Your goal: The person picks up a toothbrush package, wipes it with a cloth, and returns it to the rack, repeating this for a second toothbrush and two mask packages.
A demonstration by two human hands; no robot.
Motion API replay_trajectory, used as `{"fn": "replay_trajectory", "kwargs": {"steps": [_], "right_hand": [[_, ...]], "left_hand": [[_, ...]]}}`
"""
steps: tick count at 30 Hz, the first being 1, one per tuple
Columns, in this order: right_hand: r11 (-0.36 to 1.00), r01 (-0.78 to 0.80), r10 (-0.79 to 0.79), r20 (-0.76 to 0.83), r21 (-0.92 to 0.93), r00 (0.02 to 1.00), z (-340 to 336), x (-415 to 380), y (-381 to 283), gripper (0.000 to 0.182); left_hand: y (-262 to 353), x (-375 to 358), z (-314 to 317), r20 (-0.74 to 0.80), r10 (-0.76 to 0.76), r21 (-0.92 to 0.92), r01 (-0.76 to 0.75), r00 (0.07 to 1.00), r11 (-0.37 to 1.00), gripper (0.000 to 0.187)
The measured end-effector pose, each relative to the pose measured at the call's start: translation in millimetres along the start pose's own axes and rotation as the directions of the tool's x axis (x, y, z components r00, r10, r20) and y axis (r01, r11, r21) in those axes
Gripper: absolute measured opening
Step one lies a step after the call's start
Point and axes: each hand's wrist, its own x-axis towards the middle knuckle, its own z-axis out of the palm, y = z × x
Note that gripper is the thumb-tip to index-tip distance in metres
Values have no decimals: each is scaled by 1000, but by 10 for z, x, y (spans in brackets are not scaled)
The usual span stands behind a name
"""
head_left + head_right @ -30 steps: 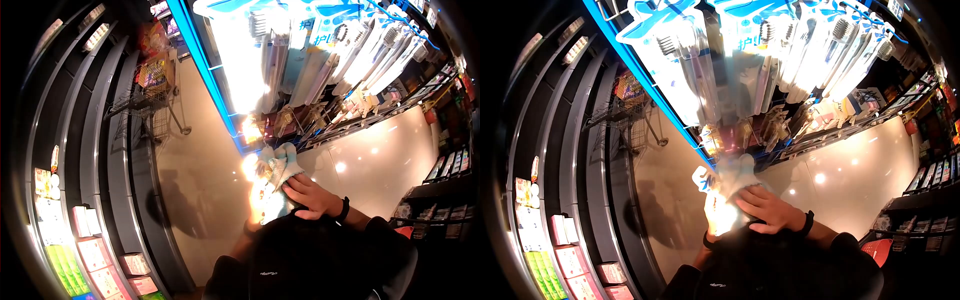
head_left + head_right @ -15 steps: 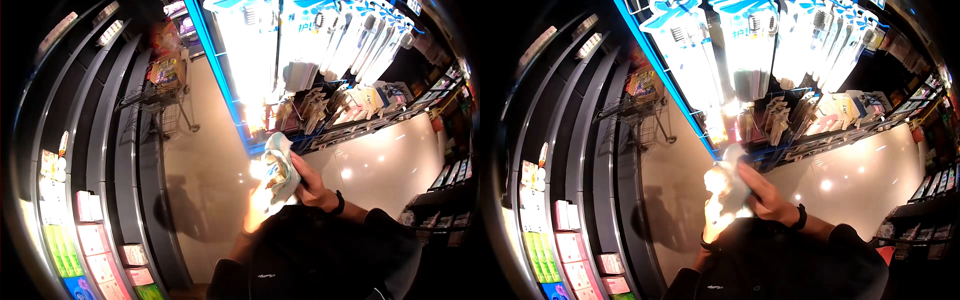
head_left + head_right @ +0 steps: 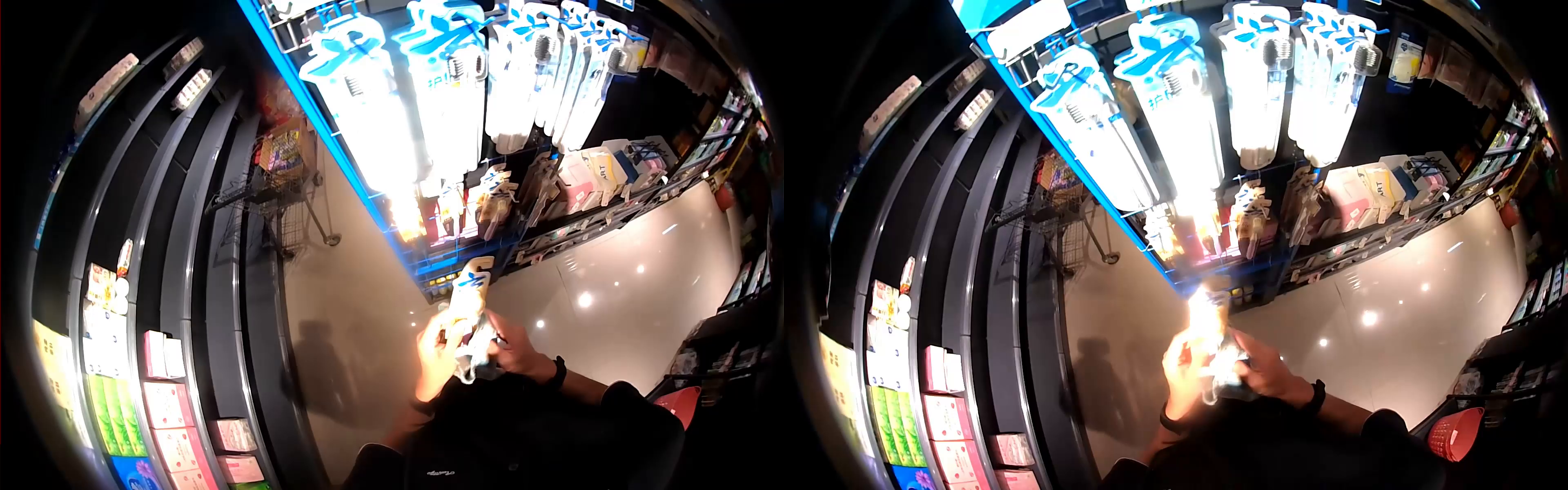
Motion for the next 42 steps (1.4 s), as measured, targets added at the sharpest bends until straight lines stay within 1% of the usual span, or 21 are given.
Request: {"fn": "replay_trajectory", "kwargs": {"steps": [1, 3, 4, 7, 8, 11, 12, 13, 15, 16, 19, 20, 24, 25, 27, 28, 31, 35, 36, 39, 42], "right_hand": [[971, -84, 94, -37, 225, 995, 62, 7, 149, 54], [942, 137, -50, -274, 306, 960, 30, 54, 177, 55], [918, 151, -10, -361, 366, 932, -2, 92, 139, 57], [877, 310, -138, -426, 367, 894, -197, 300, -44, 58], [888, 315, -166, -405, 336, 899, -222, 335, 64, 58], [963, 258, -268, -294, -72, 917, -256, 362, 46, 56], [959, 261, -279, -232, -106, 932, -255, 419, -79, 54], [984, 161, -171, -154, -76, 973, -244, 413, -148, 53], [981, 146, -155, -61, -131, 986, -231, 420, 56, 53], [996, 80, -81, -16, -35, 997, -254, 415, 101, 51], [994, -54, 43, -113, -98, 993, -317, 397, 194, 50], [997, -50, 41, -142, -61, 989, -364, 423, 200, 51], [993, -41, 11, -250, -115, 968, -575, 511, 237, 54], [991, -86, 56, -258, -105, 964, -611, 506, 252, 53], [998, -31, 13, -306, -54, 952, -644, 486, 400, 52], [997, -53, 36, -288, -52, 957, -694, 465, 434, 53], [994, -108, 110, -408, 28, 906, -714, 449, 491, 52], [982, -157, 187, -439, 104, 879, -735, 388, 505, 52], [975, -163, 213, -429, 151, 878, -736, 378, 524, 53], [977, -172, 208, -390, 125, 897, -798, 328, 516, 55], [973, -203, 229, -419, 105, 879, -818, 291, 621, 56]], "left_hand": [[80, 24, 34, 43, -27, 42, 25, 999, 999, 17], [154, 91, 48, 134, 56, 137, -75, 989, 988, 16], [179, 90, 50, 148, 18, 214, -50, 989, 976, 17], [180, 100, 118, 144, -29, 182, 3, 989, 983, 16], [216, 104, 146, 134, 1, 172, -25, 991, 985, 17], [130, 179, 171, 42, 46, 132, -51, 998, 990, 16], [72, 223, 177, -25, 58, 107, -55, 998, 993, 15], [0, 259, 173, -92, 64, 81, -56, 994, 995, 15], [-110, 404, 121, -112, 50, -9, -51, 992, 999, 16], [-100, 465, 89, -76, -14, -9, 13, 997, 1000, 17], [-176, 645, 49, -72, -38, 136, 48, 997, 990, 17], [-190, 712, 61, -70, -25, 79, 31, 997, 996, 17], [-366, 958, 132, -51, 15, 56, -12, 999, 998, 17], [-329, 996, 167, -54, -40, 64, 44, 998, 997, 16], [-391, 1086, 194, -22, -43, 47, 44, 999, 998, 16], [-375, 1129, 213, -23, -27, 62, 28, 999, 998, 16], [-485, 1254, 225, -52, -18, 168, 27, 998, 985, 16], [-543, 1370, 226, -60, 57, 305, -36, 997, 952, 16], [-560, 1394, 254, -80, 71, 255, -48, 994, 966, 15], [-555, 1439, 265, -57, -52, 263, 66, 997, 963, 14], [-546, 1522, 319, -36, 92, 374, -72, 995, 925, 13]]}}
